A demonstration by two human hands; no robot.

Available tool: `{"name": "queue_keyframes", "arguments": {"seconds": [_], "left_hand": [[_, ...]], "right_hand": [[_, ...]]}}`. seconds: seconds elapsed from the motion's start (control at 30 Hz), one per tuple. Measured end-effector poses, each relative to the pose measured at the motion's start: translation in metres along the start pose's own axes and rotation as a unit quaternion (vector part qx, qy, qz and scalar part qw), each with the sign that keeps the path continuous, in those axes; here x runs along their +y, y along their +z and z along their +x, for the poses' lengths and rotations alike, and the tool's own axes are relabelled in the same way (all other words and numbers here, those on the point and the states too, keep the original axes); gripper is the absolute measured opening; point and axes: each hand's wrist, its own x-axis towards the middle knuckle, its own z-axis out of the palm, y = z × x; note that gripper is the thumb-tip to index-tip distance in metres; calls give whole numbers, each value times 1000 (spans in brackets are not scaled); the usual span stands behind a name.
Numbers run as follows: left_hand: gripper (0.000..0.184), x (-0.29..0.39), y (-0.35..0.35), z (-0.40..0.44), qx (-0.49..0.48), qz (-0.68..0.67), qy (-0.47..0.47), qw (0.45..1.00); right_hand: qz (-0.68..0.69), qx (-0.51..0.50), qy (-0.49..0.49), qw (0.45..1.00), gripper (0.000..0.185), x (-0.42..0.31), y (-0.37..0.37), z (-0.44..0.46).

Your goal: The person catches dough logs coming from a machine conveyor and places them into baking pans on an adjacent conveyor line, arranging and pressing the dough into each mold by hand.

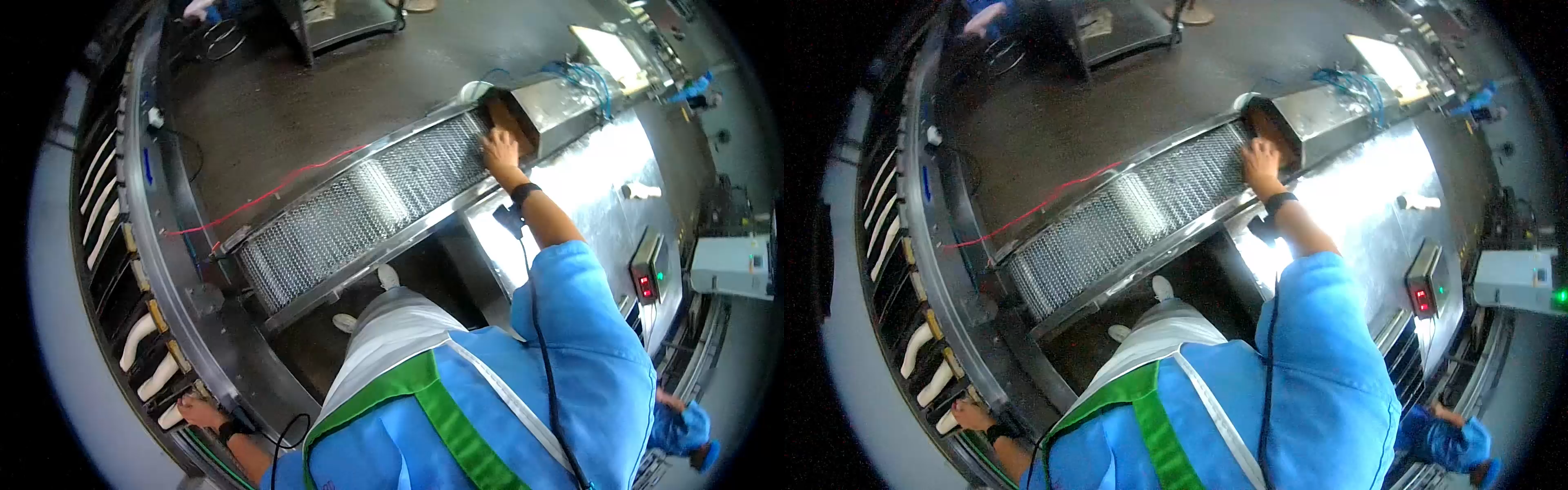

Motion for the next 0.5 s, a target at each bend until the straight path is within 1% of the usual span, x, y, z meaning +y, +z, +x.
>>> {"name": "queue_keyframes", "arguments": {"seconds": [0.03,0.1,0.13,0.17,0.2,0.23,0.27,0.3,0.33,0.37,0.43,0.47,0.5], "left_hand": [[36,-6,-1,-1,1,-6,14,1000],[35,-8,-11,-13,-8,-16,37,999],[33,-16,-4,-21,7,-101,20,995],[31,-26,3,-29,24,-187,7,982],[28,21,-33,-41,26,-191,-13,981],[28,38,-47,-48,-22,-126,-71,989],[28,23,-45,-56,-7,-123,-60,991],[28,10,-42,-62,9,-120,-49,992],[28,-3,-39,-69,24,-116,-38,992],[29,4,-52,-80,29,-18,-14,999],[28,1,-51,-87,12,-38,-72,997],[27,-6,-46,-91,8,-44,-73,996],[27,-3,-57,-83,8,-32,-85,996]], "right_hand": [[-25,13,-7,1000,36,0,4,2],[-37,55,-33,997,32,8,28,16],[17,92,-16,995,25,17,72,36],[111,-29,33,993,21,15,44,43],[-38,114,-65,991,16,14,25,32],[-62,76,-67,993,17,12,20,36],[-86,38,-72,993,17,10,15,40],[103,79,-73,989,20,29,47,52],[39,-30,-125,991,30,34,23,60],[170,75,-185,965,18,36,19,58],[167,66,-161,970,22,28,-34,53],[206,46,-182,960,25,39,-51,60],[246,14,-204,947,29,46,-77,80]]}}
